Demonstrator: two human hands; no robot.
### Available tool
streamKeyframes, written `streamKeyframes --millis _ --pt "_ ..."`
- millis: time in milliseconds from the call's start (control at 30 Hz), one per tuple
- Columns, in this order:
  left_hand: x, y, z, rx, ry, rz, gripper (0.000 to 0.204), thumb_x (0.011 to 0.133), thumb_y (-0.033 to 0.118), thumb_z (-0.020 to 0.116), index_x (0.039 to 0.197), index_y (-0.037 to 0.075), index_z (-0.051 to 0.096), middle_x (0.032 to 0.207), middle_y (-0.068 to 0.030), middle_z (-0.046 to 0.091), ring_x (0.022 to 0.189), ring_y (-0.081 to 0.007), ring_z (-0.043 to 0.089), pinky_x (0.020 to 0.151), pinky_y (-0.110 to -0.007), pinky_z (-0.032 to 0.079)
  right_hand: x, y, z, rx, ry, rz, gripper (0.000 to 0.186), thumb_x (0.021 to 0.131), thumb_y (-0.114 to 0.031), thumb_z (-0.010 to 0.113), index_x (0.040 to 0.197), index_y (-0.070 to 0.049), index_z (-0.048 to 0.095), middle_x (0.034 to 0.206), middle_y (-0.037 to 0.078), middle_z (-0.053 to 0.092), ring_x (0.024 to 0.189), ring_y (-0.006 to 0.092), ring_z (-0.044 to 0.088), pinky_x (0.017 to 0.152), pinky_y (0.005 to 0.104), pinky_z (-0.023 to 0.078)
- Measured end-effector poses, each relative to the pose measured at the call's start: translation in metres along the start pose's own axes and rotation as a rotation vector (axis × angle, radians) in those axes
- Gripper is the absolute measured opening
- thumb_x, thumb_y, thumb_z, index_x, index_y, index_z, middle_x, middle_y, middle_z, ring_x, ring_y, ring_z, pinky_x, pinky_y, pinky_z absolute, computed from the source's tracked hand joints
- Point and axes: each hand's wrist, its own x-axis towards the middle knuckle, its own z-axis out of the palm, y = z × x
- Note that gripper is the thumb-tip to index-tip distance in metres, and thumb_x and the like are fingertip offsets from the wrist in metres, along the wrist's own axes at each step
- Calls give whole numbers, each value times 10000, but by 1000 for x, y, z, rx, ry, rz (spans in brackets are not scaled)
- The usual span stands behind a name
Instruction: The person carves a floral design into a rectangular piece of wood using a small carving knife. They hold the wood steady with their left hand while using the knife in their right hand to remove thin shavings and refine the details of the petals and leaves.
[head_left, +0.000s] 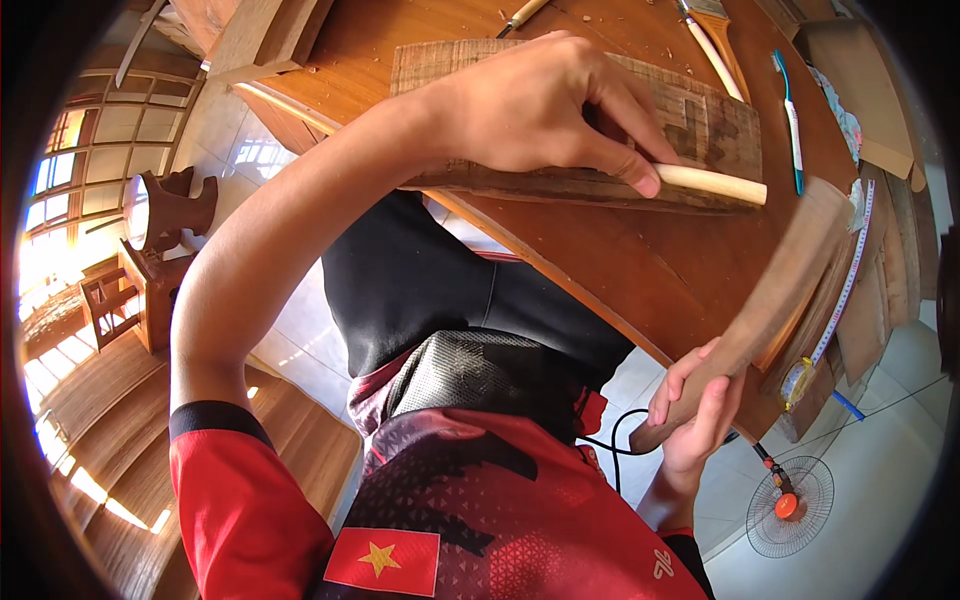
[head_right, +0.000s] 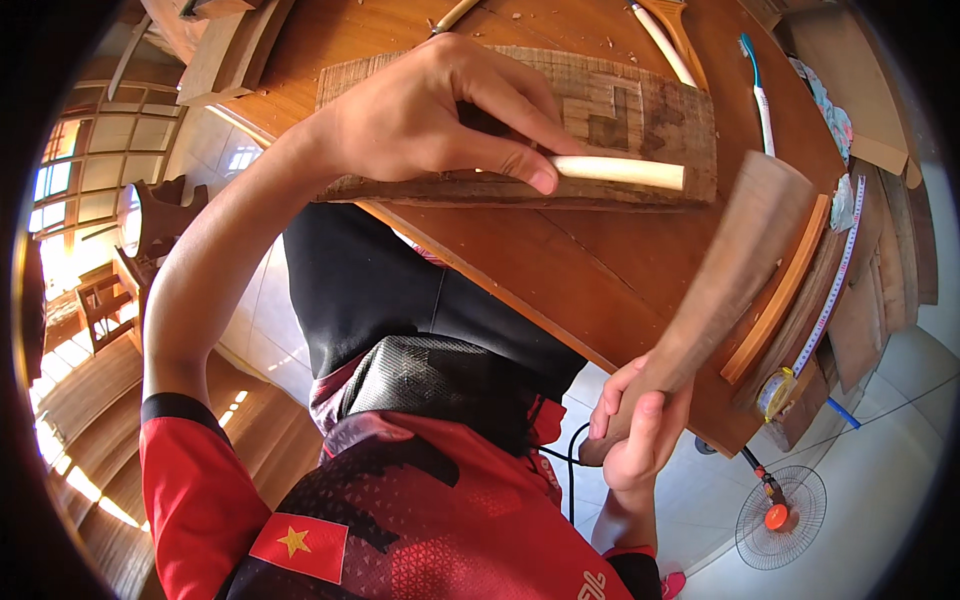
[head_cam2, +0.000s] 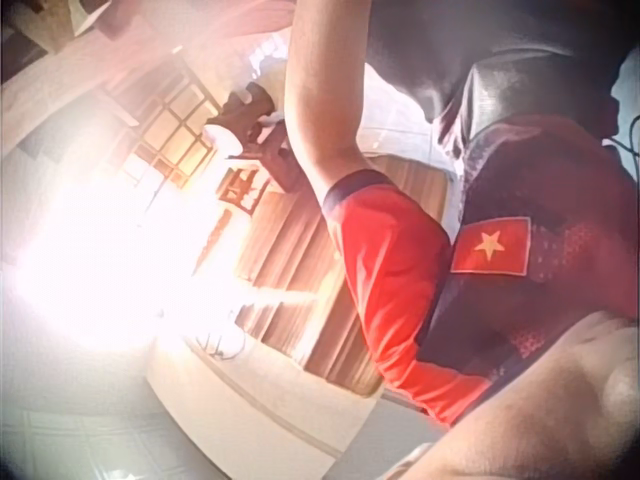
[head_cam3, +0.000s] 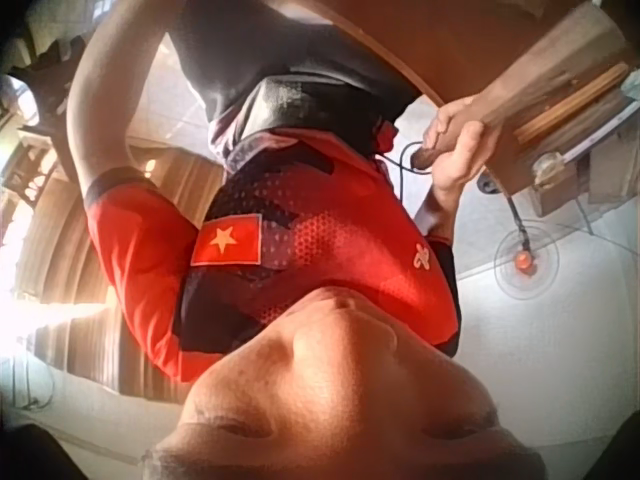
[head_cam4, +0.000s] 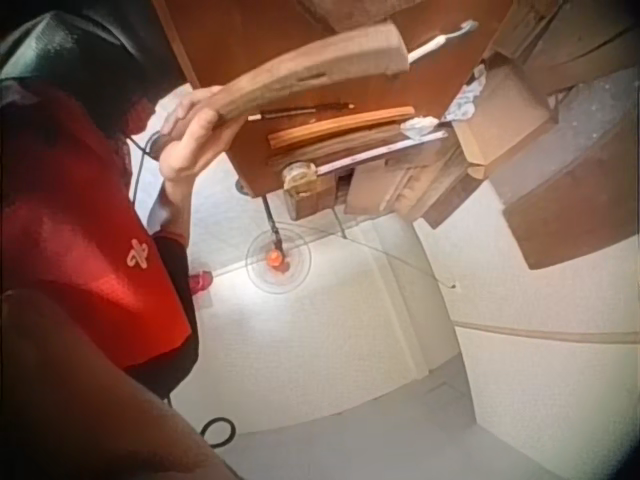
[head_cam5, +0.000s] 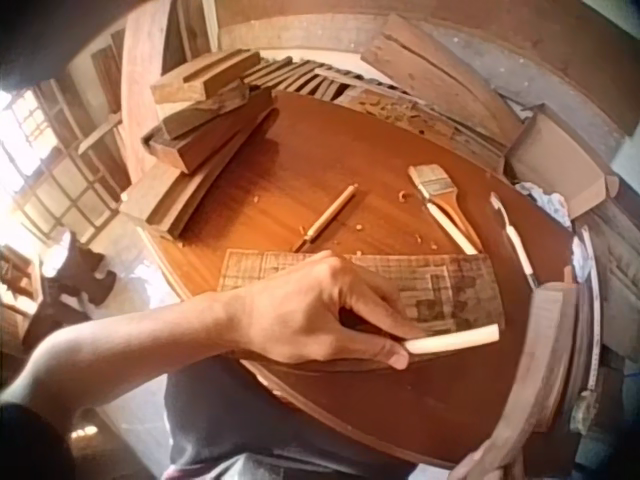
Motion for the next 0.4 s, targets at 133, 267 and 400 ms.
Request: streamKeyframes --millis 133,267,400 --pt "-3 -2 2 35 17 21 308 878 198 869 1145 50 827 985 -98 781 915 -203 710 837 -349 527 4 -5 1 -32 6 75 476 1116 -460 443 1254 -4 442 727 113 514 433 141 439 423 269 386" --pt "-2 -1 2 40 -11 -33 298 885 209 863 1143 63 831 991 -97 783 917 -206 712 839 -347 528 4 -8 0 -12 -12 126 470 1121 -464 430 1244 -10 447 727 105 518 427 137 442 418 268 381" --pt "0 -1 1 48 -5 -50 283 900 218 852 1143 75 835 983 -97 784 943 -221 713 853 -345 533 7 -10 1 54 62 164 517 1106 -533 442 1255 -37 444 714 103 519 429 160 455 424 283 409"
